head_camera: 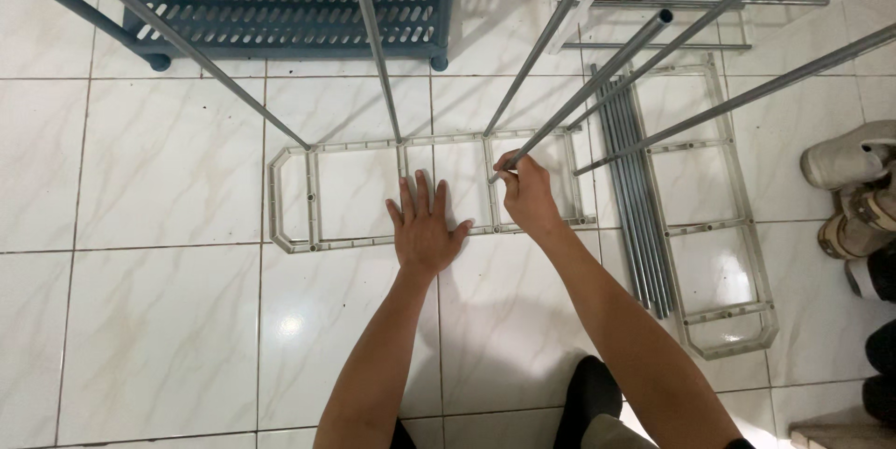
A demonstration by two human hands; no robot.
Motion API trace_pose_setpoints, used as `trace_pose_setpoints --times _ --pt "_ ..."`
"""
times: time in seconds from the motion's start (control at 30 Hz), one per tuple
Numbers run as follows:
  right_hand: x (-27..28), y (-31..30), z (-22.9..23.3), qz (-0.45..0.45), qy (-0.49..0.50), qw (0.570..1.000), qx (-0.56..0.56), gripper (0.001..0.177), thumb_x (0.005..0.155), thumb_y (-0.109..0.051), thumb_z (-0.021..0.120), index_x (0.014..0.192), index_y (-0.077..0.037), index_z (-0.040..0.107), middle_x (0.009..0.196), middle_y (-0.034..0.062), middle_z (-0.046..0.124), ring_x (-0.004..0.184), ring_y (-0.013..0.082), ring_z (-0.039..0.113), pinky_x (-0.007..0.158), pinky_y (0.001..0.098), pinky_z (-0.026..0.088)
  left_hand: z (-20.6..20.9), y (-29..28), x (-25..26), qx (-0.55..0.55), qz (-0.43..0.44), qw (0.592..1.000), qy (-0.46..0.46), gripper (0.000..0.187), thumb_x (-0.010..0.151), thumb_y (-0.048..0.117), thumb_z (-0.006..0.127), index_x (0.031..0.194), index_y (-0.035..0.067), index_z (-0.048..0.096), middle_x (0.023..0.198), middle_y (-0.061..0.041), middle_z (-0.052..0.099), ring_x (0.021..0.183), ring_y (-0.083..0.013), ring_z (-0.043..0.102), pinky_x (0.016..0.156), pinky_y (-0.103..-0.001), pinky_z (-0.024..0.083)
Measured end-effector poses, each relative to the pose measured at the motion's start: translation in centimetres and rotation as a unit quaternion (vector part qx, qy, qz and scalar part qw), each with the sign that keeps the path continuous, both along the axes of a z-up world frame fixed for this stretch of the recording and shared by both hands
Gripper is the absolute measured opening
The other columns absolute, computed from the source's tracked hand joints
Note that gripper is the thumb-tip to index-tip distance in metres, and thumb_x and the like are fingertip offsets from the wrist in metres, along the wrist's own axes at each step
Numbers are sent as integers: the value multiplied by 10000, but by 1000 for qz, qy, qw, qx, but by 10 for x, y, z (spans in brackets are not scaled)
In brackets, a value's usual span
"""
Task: The person assembles a storage shelf by inserting metal rods into a white plastic frame on the floor, then lifts and positions the frame upright to complete the structure.
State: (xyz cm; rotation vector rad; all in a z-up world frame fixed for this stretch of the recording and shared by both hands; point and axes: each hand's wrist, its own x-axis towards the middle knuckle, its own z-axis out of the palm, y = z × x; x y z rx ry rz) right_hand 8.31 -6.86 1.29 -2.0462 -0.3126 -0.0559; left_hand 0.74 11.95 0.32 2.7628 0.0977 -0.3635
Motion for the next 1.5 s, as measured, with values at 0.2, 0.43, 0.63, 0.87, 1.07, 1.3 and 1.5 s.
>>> trace_pose_setpoints --times 0.2,0.43,0.63,0.87,1.07,1.3,1.5 --pt "3 1 -17 17 -1 1000 -6 133 947 133 582 1014 19 590 992 152 739 934 256 756 785 330 614 8 0 2 17 -6 1000 17 877 916 664 531 1592 160 292 1699 -166 87 1555 -426 -10 1203 -674 54" --pt "-2 5 -40 -18 -59 998 19 190 897 189 540 1011 37 541 967 176 671 901 295 733 762 347 601 3 -1 1 24 -15 999 -23 841 935 653 489 1580 139 325 1686 -165 131 1539 -447 6 1178 -704 75" --pt "-21 26 -50 -134 -92 987 1 210 869 190 553 1006 30 545 948 168 656 878 318 696 775 392 571 0 -1 0 16 -13 1000 0 831 956 658 454 1586 139 303 1693 -174 113 1540 -450 6 1182 -703 69" --pt "-22 33 -43 -166 -86 982 12 157 904 150 588 999 28 561 951 159 679 856 303 698 756 387 560 6 -1 2 22 -13 1000 -3 821 948 638 466 1585 150 293 1685 -167 110 1539 -445 3 1181 -695 64" --pt "-6 7 -35 -52 -10 999 2 110 907 94 646 971 5 647 955 143 704 886 284 733 771 351 588 2 -2 -3 23 -9 1000 2 812 959 639 459 1594 161 292 1701 -162 106 1551 -435 -1 1196 -689 61" --pt "7 1 -39 -4 40 999 -35 133 909 134 601 963 15 627 918 158 715 870 290 742 771 365 586 5 -5 2 18 -4 1000 5 808 955 634 457 1588 160 294 1692 -161 103 1545 -438 -11 1186 -698 59" --pt "-2 19 -52 -91 -44 994 -37 157 850 168 582 918 30 611 914 189 687 813 350 711 685 387 577 6 -7 6 20 0 1000 15 807 947 621 466 1585 157 293 1691 -159 112 1542 -441 1 1184 -698 61"
